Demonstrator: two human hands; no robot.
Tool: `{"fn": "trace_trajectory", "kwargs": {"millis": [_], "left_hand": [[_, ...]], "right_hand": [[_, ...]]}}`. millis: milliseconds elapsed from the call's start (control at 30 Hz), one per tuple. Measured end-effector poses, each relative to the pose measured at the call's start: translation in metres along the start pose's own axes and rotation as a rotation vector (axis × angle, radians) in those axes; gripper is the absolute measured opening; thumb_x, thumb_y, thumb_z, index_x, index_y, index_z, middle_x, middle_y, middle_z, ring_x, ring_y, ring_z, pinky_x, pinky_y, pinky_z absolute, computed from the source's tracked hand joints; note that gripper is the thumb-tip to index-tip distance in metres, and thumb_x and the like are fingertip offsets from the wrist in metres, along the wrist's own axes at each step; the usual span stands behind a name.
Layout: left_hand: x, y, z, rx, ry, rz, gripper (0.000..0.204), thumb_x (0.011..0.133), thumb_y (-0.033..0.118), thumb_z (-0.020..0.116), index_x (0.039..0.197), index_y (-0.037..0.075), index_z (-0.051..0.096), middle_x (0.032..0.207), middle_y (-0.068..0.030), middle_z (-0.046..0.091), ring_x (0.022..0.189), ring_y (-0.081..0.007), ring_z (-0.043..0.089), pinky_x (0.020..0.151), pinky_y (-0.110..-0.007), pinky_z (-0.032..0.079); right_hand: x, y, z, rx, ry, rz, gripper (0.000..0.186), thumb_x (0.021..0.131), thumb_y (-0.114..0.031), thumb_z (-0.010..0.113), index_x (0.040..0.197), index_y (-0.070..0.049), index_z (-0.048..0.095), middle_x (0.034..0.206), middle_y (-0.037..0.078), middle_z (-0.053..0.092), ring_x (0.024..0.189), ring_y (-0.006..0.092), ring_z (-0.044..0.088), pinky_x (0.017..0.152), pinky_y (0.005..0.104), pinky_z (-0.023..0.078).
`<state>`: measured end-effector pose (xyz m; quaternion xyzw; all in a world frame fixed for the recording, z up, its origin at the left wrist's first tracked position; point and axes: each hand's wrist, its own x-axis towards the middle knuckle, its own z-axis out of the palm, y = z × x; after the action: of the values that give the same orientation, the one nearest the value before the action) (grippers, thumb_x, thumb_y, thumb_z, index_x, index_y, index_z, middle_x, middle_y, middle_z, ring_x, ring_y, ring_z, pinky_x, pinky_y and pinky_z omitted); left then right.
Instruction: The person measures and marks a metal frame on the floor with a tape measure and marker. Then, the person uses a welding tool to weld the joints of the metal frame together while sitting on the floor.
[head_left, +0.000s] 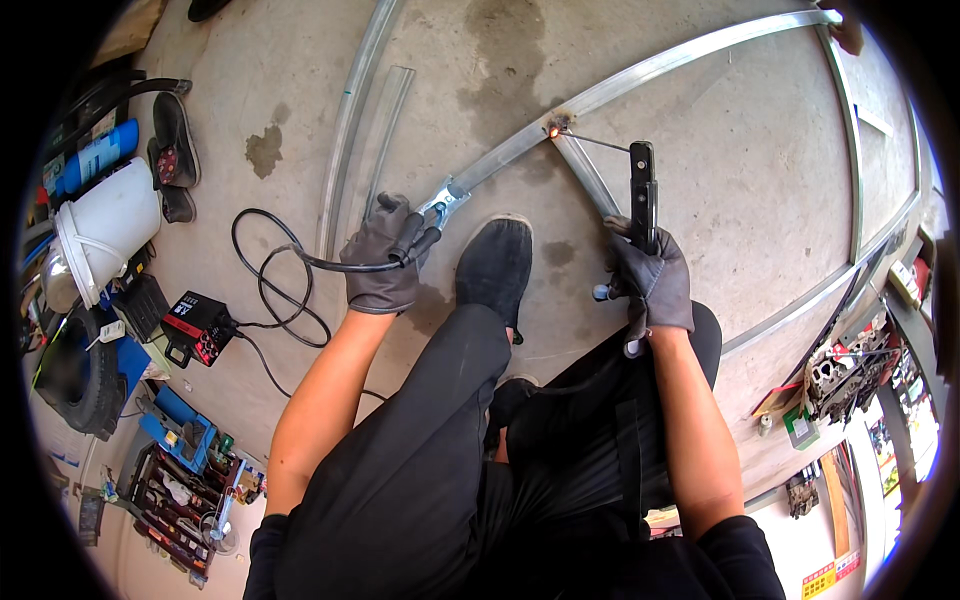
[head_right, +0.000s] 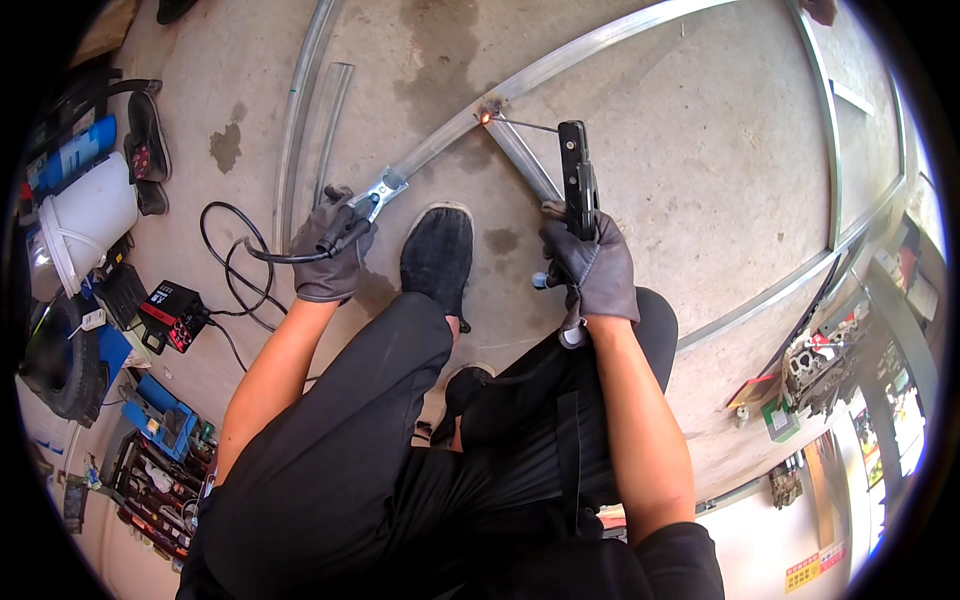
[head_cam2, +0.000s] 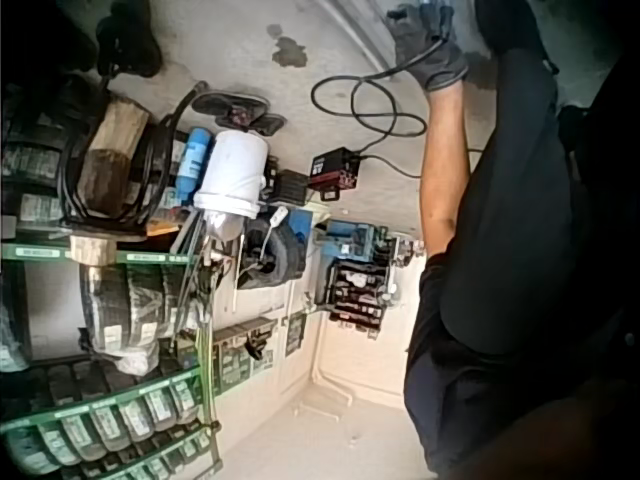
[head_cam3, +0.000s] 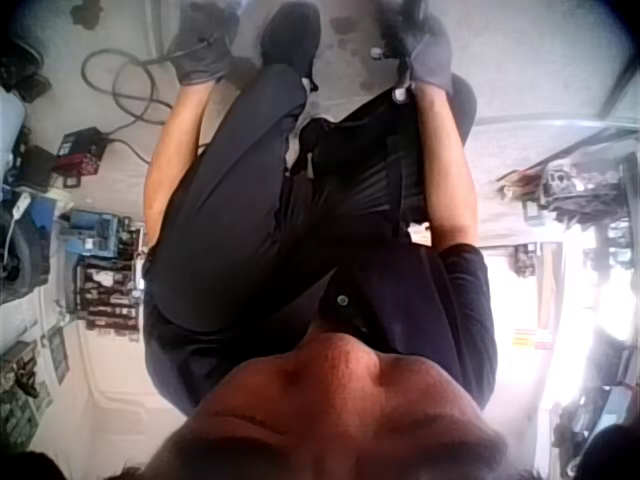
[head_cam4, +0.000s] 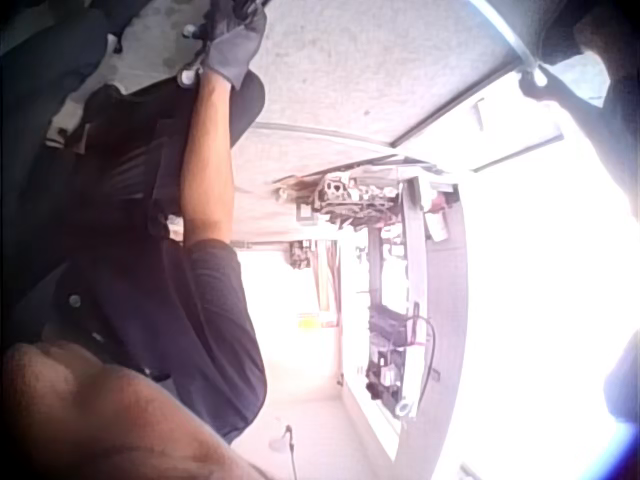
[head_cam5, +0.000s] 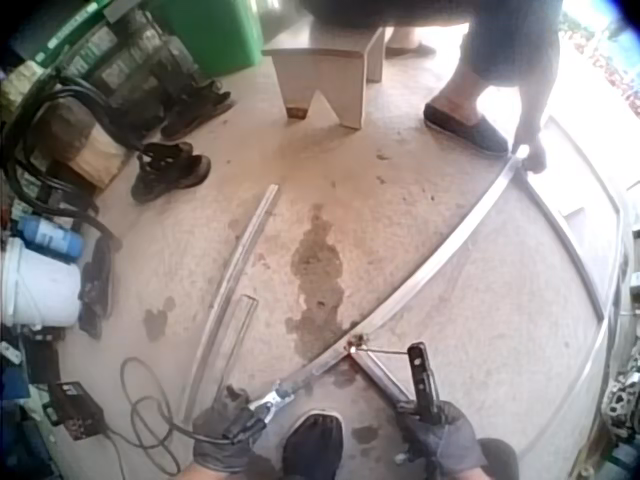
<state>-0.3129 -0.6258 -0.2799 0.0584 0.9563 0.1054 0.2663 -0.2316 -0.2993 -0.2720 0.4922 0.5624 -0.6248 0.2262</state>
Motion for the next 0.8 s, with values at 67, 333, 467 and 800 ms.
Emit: {"fn": "trace_trajectory", "kwargs": {"millis": [67, 333, 467, 800], "left_hand": [[0.0, -0.001, 0.002, 0.014, 0.004, -0.01, 0.038, 0.093, 0.036, 0.083, 0.116, 0.009, 0.069, 0.103, -0.0147, 0.077, 0.094, -0.0419, 0.074, 0.075, -0.053, 0.057], [-0.002, -0.002, 0.003, 0.033, 0.017, 0.031, 0.041, 0.093, 0.031, 0.083, 0.122, 0.009, 0.065, 0.103, -0.0147, 0.075, 0.096, -0.041, 0.074, 0.078, -0.051, 0.057], [0.0, 0.0, 0.003, 0.03, -0.032, -0.015, 0.044, 0.093, 0.03, 0.083, 0.125, 0.007, 0.063, 0.108, -0.0148, 0.072, 0.093, -0.0397, 0.073, 0.077, -0.049, 0.058], [-0.003, -0.008, 0.007, 0.041, 0.041, 0.056, 0.044, 0.093, 0.037, 0.082, 0.124, 0.009, 0.069, 0.11, -0.0162, 0.076, 0.099, -0.0408, 0.075, 0.077, -0.053, 0.059]], "right_hand": [[0.001, 0.001, -0.001, -0.001, -0.008, -0.005, 0.026, 0.094, -0.011, 0.077, 0.119, -0.006, 0.08, 0.074, 0.001, 0.068, 0.054, 0.0088, 0.059, 0.052, 0.0272, 0.052], [0.0, -0.001, 0.0, 0.008, 0.003, 0.022, 0.025, 0.095, -0.011, 0.078, 0.119, -0.006, 0.08, 0.074, 0.001, 0.068, 0.056, 0.009, 0.061, 0.051, 0.0273, 0.052], [-0.004, 0.0, -0.004, 0.098, -0.009, -0.019, 0.021, 0.096, -0.005, 0.077, 0.116, -0.001, 0.077, 0.086, 0.005, 0.074, 0.063, 0.0092, 0.065, 0.054, 0.026, 0.055], [-0.002, -0.008, -0.007, 0.166, 0.065, -0.064, 0.025, 0.094, -0.003, 0.077, 0.119, 0.003, 0.078, 0.086, 0.006, 0.076, 0.062, 0.0107, 0.066, 0.049, 0.0249, 0.05]]}}
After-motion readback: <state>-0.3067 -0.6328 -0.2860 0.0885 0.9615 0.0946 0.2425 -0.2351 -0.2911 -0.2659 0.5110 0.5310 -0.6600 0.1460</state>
